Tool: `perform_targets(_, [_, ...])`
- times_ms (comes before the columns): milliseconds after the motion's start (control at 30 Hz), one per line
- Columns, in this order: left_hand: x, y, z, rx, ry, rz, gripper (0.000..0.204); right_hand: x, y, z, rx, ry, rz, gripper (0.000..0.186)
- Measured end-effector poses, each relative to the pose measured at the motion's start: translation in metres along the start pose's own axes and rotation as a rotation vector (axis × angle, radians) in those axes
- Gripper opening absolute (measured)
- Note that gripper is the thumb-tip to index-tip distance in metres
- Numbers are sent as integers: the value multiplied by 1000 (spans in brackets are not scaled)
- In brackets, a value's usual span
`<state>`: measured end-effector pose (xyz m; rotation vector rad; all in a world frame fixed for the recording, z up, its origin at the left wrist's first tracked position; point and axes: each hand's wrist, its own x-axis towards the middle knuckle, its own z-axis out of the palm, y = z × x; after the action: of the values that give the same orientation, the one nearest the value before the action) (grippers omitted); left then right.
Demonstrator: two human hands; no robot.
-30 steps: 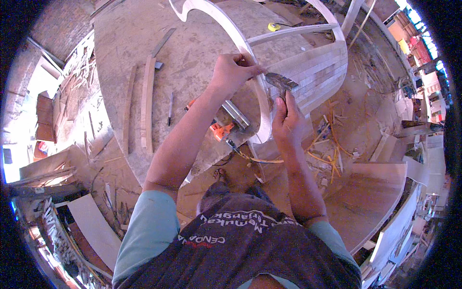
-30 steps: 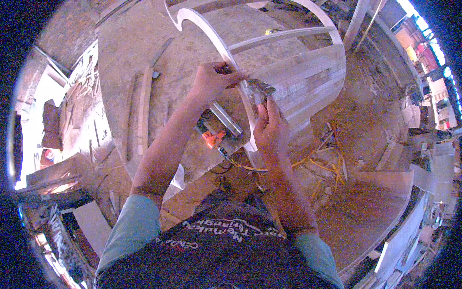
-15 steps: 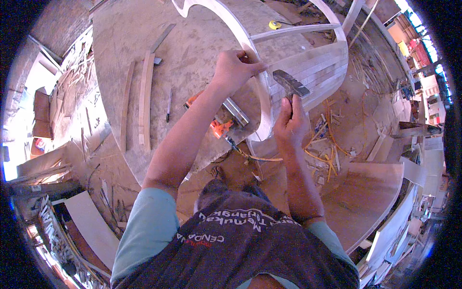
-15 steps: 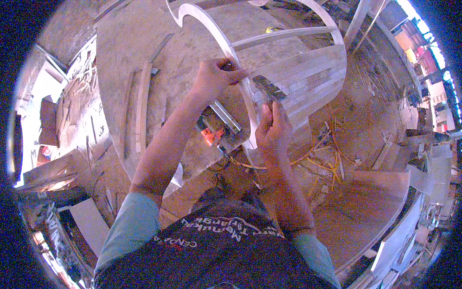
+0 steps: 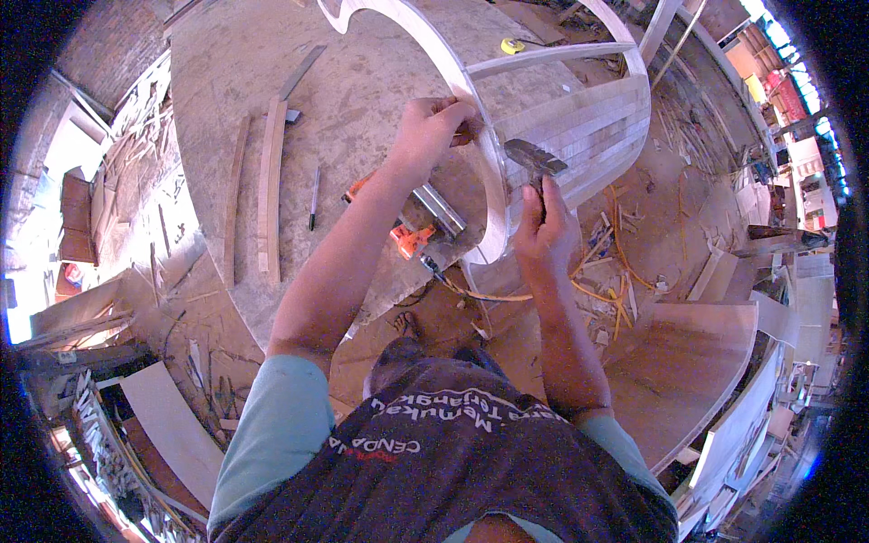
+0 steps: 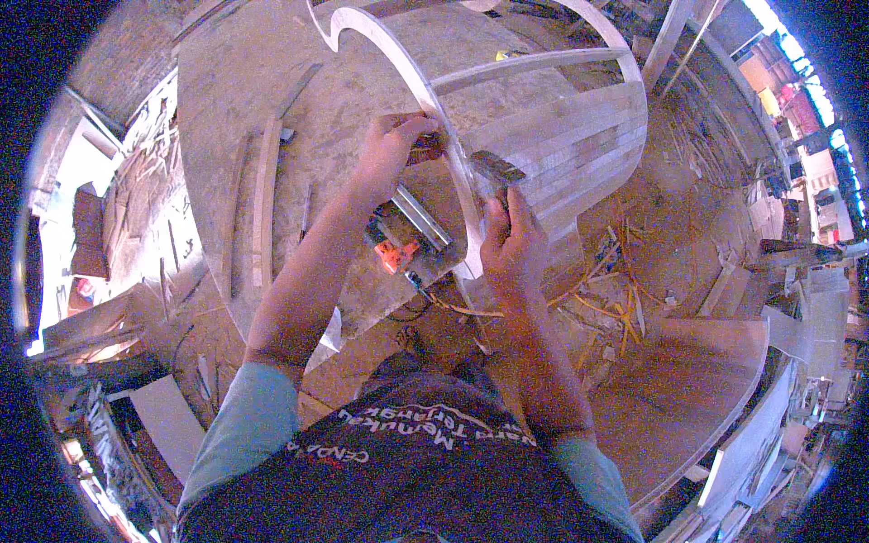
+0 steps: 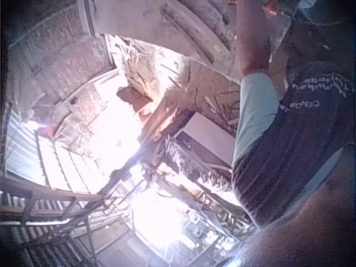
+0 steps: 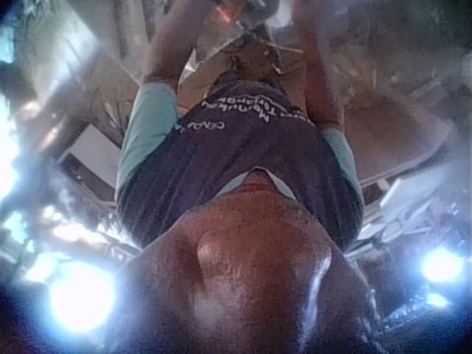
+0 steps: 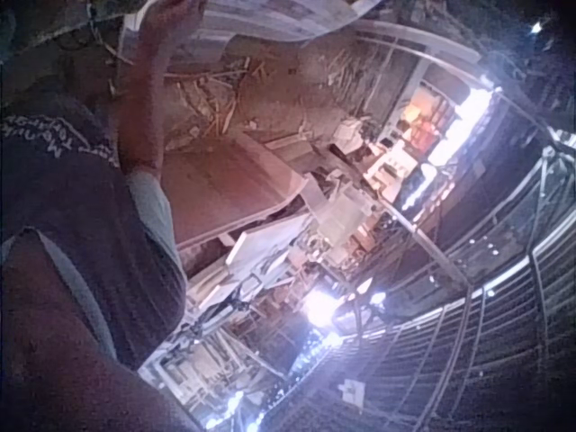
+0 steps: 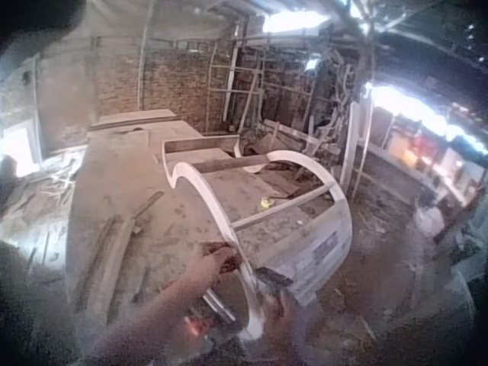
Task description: The person constructs a curved wooden structure by securing thin wooden strips to a frame using a pneumatic nail gun, applying wood filler to gaps, and occasionally using a hammer.
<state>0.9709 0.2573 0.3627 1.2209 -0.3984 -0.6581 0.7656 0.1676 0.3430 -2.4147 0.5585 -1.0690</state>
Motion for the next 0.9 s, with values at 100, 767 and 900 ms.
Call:
perform_targets(100, [-3, 0, -2, 157, -16, 55, 25, -4, 2, -4, 38, -44, 77, 35])
perform_targets(767, [-3, -3, 4, 190, 19, 49, 24, -23, -1, -1, 163, -142, 180, 33])
perform_targets(900, [2, -5, 4, 313, 35, 57, 26, -30, 4, 4, 183, -107, 170, 25])
